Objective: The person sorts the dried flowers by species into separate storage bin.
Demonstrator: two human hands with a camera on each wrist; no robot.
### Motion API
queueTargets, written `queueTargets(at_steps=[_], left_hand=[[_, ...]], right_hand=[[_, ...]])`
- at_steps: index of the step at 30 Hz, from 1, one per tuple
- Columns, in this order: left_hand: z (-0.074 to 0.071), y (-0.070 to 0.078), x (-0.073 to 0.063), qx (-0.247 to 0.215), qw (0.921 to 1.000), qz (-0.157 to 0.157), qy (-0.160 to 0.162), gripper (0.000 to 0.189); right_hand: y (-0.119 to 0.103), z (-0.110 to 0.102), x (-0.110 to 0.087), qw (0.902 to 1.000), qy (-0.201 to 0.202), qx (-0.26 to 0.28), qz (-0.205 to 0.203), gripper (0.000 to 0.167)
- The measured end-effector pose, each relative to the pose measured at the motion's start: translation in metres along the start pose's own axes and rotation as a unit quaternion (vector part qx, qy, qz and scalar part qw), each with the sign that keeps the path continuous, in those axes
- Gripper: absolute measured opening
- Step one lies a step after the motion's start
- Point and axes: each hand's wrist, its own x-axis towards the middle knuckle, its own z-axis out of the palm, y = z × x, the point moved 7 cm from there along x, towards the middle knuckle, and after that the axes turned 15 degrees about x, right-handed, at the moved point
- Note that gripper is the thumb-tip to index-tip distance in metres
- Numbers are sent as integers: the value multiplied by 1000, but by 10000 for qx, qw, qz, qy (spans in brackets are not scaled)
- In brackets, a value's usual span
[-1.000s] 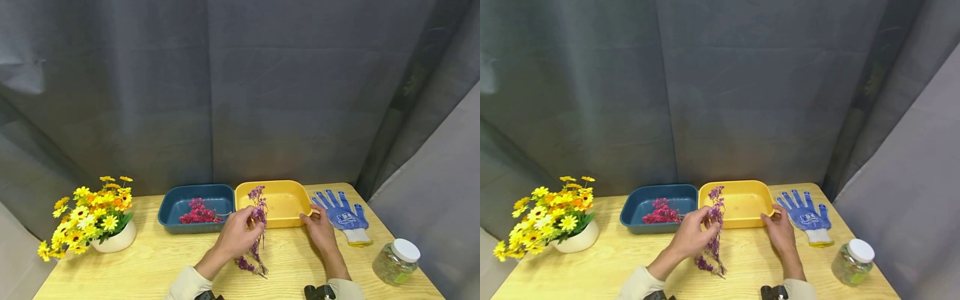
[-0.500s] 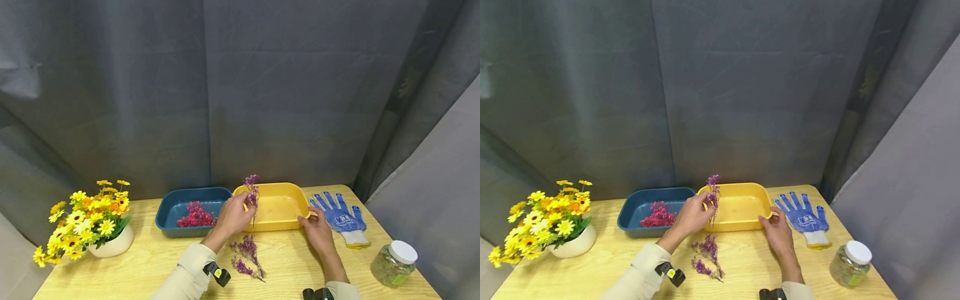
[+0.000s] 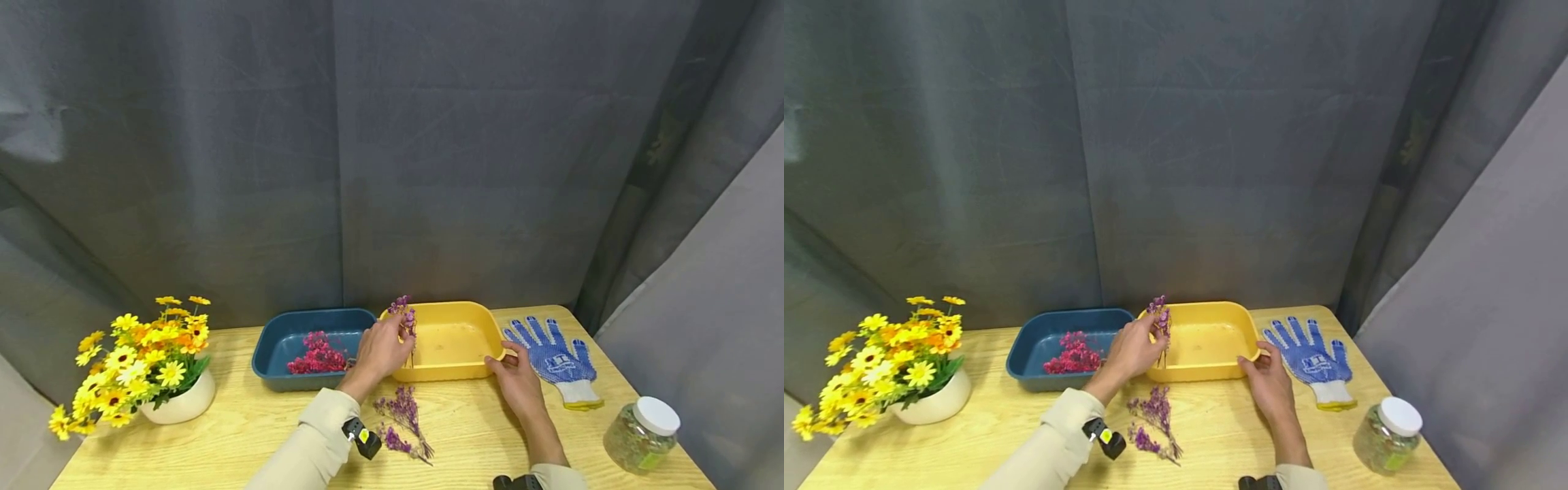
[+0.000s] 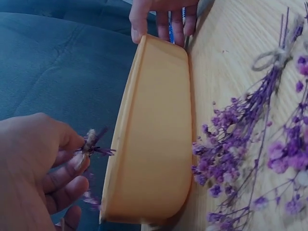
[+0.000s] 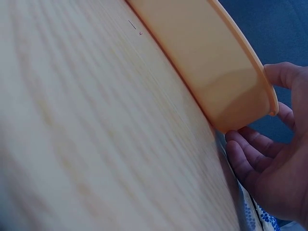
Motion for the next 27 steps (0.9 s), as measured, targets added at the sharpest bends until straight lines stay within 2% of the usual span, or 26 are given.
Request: queueTargets(at_steps=[6, 12, 20, 27], left_hand=[[1, -1, -6, -44, 10000, 33, 67, 27], [-8, 2, -17, -301, 9991, 179, 235, 31], [-17, 8, -42, -723, 9958, 440, 348, 32], [-21, 9, -60, -827, 9934, 615, 501, 29]], right_hand=[[2, 1, -1, 10000, -36, 0, 18, 67], [1, 0, -1, 10000, -18, -16, 37, 67], [2, 0, -1, 9999, -53, -111, 57, 69], [1, 1, -1, 9998, -95, -133, 81, 70]])
